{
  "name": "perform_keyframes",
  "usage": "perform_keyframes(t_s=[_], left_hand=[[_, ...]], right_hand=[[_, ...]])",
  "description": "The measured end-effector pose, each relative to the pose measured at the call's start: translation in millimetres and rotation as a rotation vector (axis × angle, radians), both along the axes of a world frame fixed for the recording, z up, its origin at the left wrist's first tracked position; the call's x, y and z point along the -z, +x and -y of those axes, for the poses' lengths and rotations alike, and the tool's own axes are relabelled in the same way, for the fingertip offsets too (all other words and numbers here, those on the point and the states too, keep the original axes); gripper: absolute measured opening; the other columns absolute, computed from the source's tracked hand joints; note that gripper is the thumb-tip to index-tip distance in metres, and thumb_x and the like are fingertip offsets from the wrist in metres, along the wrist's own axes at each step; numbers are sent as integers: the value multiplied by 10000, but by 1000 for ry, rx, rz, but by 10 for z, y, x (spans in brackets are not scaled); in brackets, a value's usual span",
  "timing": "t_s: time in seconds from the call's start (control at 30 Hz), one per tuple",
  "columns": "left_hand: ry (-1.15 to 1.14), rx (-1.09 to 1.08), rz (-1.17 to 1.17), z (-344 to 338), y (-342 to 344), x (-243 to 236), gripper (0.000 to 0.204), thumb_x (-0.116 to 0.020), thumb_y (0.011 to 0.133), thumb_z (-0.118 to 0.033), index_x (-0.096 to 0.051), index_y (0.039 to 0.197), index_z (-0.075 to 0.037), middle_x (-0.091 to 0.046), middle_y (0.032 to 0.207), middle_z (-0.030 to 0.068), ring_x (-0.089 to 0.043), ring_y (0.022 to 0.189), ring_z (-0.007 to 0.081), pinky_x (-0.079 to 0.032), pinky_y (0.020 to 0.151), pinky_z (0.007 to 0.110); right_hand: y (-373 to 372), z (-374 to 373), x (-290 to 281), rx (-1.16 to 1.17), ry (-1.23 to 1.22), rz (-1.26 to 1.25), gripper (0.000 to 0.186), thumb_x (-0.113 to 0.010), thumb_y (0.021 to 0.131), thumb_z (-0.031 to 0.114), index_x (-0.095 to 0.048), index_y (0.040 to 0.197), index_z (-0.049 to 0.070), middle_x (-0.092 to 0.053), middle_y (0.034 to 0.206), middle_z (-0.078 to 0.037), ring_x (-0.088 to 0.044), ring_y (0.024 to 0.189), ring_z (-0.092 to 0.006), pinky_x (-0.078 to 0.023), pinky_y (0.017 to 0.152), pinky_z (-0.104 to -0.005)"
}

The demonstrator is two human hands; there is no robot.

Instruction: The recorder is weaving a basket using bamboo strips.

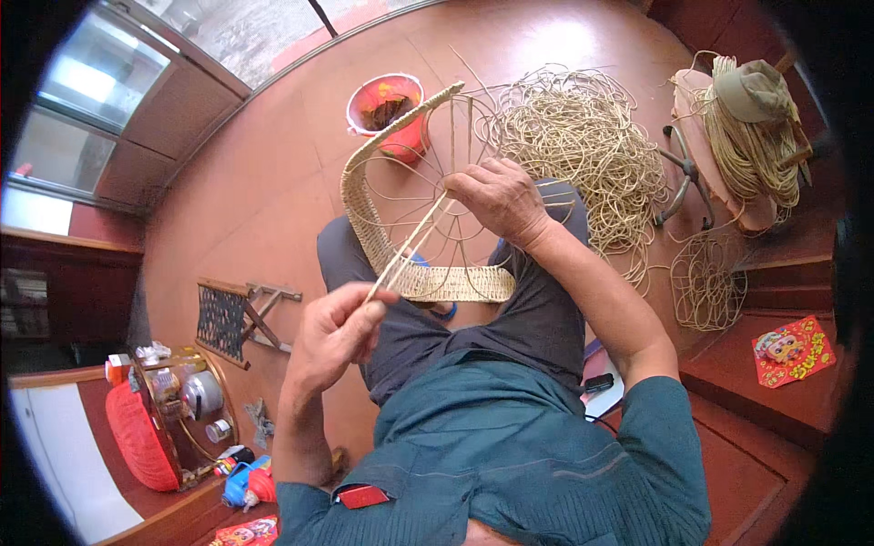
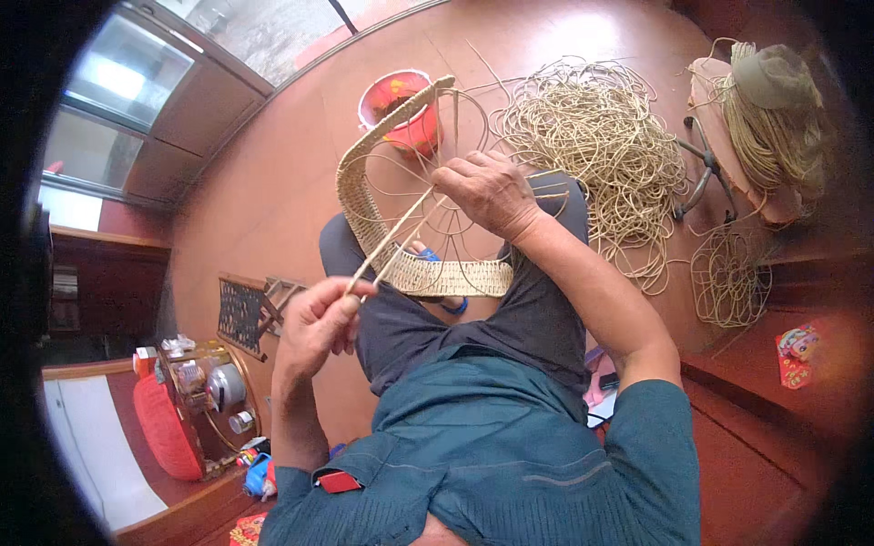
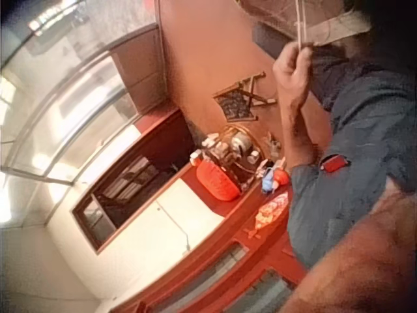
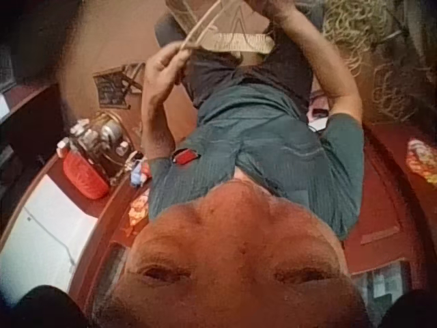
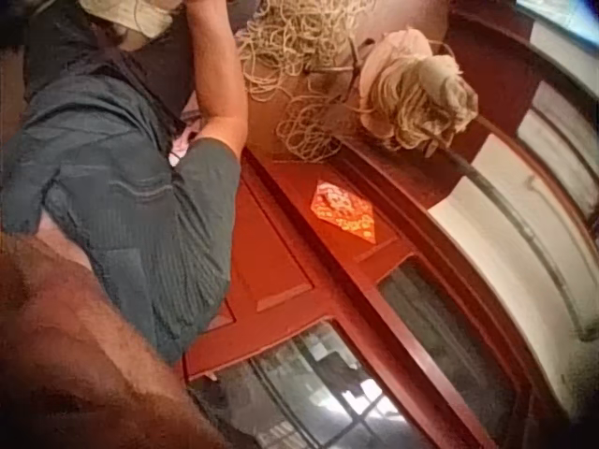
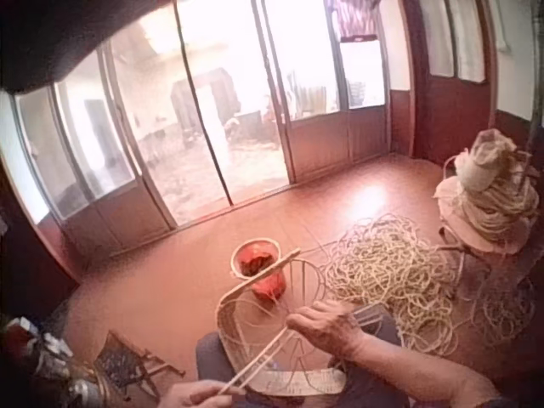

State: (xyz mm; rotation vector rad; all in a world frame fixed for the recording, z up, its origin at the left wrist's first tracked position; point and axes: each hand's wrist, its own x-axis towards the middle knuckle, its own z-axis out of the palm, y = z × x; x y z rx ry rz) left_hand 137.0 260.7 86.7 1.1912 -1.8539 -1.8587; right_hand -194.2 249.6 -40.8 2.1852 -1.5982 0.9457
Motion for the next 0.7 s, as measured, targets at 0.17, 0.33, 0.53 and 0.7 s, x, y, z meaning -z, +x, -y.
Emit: perform_keyframes(t_s=[0.17,0.33,0.53,0.7], left_hand=[[111,-67,282,-86,753,751,114,-709,1052,-128,-716,1046,-14,-678,800,8,-660,672,100,-555,619,267],[93,50,515,-270,1047,807,135,-768,994,-136,-747,939,-14,-724,771,47,-700,690,123,-565,629,294],[116,221,1014,-396,1530,768,205,-820,905,-213,-783,863,-16,-784,782,84,-765,705,170,-600,660,349],[284,184,891,-539,2496,1323,174,-816,895,-194,-780,864,-27,-788,809,78,-751,707,176,-598,640,353]], right_hand=[[39,-16,-21,-22,-18,-20,166,-680,907,184,-663,1071,177,-630,890,9,-687,866,-193,-558,756,-361],[18,-9,90,-37,-35,10,159,-679,900,182,-651,1056,171,-601,882,-5,-676,844,-192,-557,719,-353],[18,11,-23,-46,-22,9,159,-668,898,149,-625,1050,162,-608,888,-8,-685,842,-193,-575,713,-363],[-3,32,60,-40,-40,18,162,-671,893,138,-626,1048,155,-613,891,-11,-691,853,-192,-584,729,-363]])
